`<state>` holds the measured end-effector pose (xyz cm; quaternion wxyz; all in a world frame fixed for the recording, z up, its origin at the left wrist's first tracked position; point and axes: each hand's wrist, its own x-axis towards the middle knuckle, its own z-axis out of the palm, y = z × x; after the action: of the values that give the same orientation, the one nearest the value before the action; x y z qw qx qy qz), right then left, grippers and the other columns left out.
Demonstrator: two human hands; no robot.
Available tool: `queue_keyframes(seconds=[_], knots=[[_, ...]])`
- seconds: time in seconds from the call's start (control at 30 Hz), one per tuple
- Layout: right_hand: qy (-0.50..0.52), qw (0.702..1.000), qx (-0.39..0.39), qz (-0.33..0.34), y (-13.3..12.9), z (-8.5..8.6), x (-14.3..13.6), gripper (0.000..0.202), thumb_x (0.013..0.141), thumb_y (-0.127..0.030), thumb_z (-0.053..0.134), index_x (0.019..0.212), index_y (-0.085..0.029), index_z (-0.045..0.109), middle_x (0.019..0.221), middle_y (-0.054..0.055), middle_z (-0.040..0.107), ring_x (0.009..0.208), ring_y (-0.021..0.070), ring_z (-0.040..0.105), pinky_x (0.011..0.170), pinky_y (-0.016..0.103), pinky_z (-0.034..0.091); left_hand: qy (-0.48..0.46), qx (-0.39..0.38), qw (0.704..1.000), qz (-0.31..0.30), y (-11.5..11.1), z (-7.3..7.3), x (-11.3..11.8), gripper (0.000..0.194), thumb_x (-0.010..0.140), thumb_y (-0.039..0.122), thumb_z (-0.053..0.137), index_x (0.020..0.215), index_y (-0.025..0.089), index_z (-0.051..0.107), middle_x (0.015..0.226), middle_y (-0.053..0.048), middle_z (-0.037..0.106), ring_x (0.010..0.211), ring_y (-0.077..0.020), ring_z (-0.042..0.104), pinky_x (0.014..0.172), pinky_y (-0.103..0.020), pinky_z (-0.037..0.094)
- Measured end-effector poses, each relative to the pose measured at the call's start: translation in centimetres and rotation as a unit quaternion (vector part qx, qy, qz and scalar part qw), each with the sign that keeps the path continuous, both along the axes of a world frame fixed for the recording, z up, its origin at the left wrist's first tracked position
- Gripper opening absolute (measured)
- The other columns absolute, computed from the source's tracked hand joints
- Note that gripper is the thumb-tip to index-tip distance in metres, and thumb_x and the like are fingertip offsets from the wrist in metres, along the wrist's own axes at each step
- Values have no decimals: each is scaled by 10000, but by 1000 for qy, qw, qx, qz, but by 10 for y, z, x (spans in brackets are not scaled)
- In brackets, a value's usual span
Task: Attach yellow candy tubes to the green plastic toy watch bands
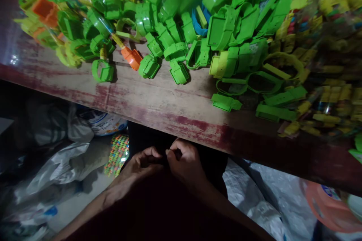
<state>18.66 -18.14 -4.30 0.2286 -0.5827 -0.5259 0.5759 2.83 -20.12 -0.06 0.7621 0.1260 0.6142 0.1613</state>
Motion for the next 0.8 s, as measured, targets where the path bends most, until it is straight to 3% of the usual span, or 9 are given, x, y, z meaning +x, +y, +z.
queue_keyframes(seconds=[0.1,0.17,0.33,0.43,0.53,0.6,0.7,0.8], knots=[[24,999,20,-10,-3,0,4,194,766,-241,530,581,-194,498,633,10,552,605,140,518,592,259,410,78,53,984,-151,3,-2,-8,201,669,212,697,834,173,589,711,24,590,622,-104,490,576,-214,356],[28,1000,4,-8,-4,-1,6,206,766,-245,542,569,-192,508,639,16,566,610,143,525,589,261,413,65,58,980,-180,3,-5,-11,200,671,207,702,844,171,608,727,23,591,638,-108,498,587,-216,364],[44,994,-89,41,1,-8,12,136,788,-286,541,714,-190,603,712,25,632,665,163,570,621,277,432,3,-1,1000,-19,-6,-12,-5,308,670,304,757,860,170,555,731,21,599,600,-98,512,568,-217,378],[118,984,-73,115,6,-9,15,155,812,-199,486,903,-190,612,821,25,658,740,157,594,697,279,446,21,-21,999,36,-10,-12,0,338,651,305,778,859,163,552,716,25,606,586,-89,518,565,-213,385],[137,973,-3,186,10,-6,16,245,814,-113,417,928,-187,621,854,33,644,776,148,595,727,275,436,17,-35,998,39,-9,-11,2,346,626,293,781,856,152,563,721,11,633,579,-89,531,557,-209,390],[113,967,12,229,12,-4,16,202,834,-140,439,884,-178,631,838,41,641,763,153,593,711,274,428,10,-32,999,42,-7,-9,3,321,620,273,765,839,150,564,719,6,645,574,-88,535,545,-203,387],[62,959,-34,275,17,2,17,103,833,-193,522,874,-172,614,827,36,658,755,162,599,687,268,416,18,-28,999,38,-5,-6,7,297,609,253,741,813,151,551,697,11,649,560,-86,538,540,-202,392],[16,942,-73,326,28,9,20,80,844,-242,545,855,-180,594,804,19,647,726,154,585,633,248,387,52,-18,998,-3,-4,-3,12,306,612,241,711,857,151,551,714,4,667,575,-92,552,556,-206,400]])
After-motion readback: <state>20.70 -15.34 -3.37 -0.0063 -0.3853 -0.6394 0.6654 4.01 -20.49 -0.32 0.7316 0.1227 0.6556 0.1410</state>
